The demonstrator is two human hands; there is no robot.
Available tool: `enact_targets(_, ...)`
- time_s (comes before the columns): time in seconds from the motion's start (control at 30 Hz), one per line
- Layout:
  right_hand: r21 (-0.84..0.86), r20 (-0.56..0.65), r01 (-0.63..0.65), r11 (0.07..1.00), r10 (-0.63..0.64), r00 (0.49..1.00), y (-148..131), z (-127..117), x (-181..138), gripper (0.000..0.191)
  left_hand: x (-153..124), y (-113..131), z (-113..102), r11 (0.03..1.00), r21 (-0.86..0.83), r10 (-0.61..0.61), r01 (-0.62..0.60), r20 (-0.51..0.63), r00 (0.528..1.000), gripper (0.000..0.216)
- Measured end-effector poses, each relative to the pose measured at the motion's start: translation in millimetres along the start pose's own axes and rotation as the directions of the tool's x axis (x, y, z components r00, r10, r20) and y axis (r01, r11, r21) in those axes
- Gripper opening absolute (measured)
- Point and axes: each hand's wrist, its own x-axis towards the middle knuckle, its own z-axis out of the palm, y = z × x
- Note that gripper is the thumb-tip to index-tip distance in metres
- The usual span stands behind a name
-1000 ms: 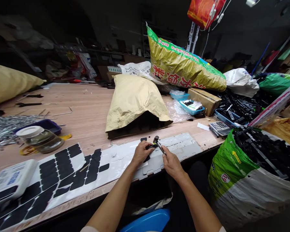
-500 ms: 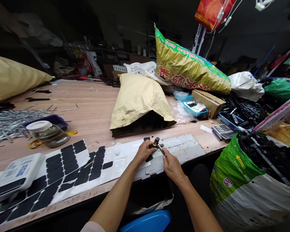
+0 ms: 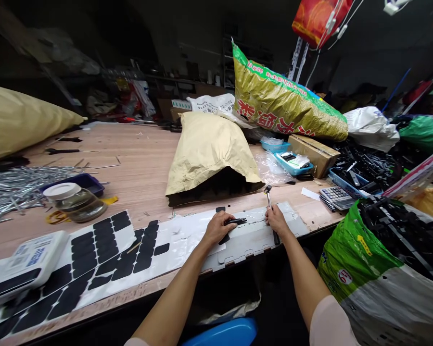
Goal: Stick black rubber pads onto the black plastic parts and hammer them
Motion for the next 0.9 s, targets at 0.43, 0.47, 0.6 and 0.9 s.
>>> enact_targets(0.43,0.101,0.022,0.022,0.995,-0.025,0.999,13,-2,7,0.027,-113,24,-8,0.924,0.001,0.383,-0.384,-0.024,0.923,0.018)
enact_targets(0.47,0.104,0.020,0.026,0.994,-0.029,0.999,14,-3,7,0.027,-128,24,-4,0.908,0.061,0.415,-0.414,-0.010,0.910,0.017)
enact_targets(0.6,0.112,0.016,0.027,0.993,-0.029,0.999,16,-3,8,0.028,-156,22,7,0.859,0.244,0.456,-0.451,0.038,0.889,0.017)
enact_targets(0.9,0.105,0.008,0.027,0.994,-0.028,1.000,17,-2,7,0.028,-10,18,-36,0.952,0.262,-0.059,0.160,-0.356,0.933,0.035)
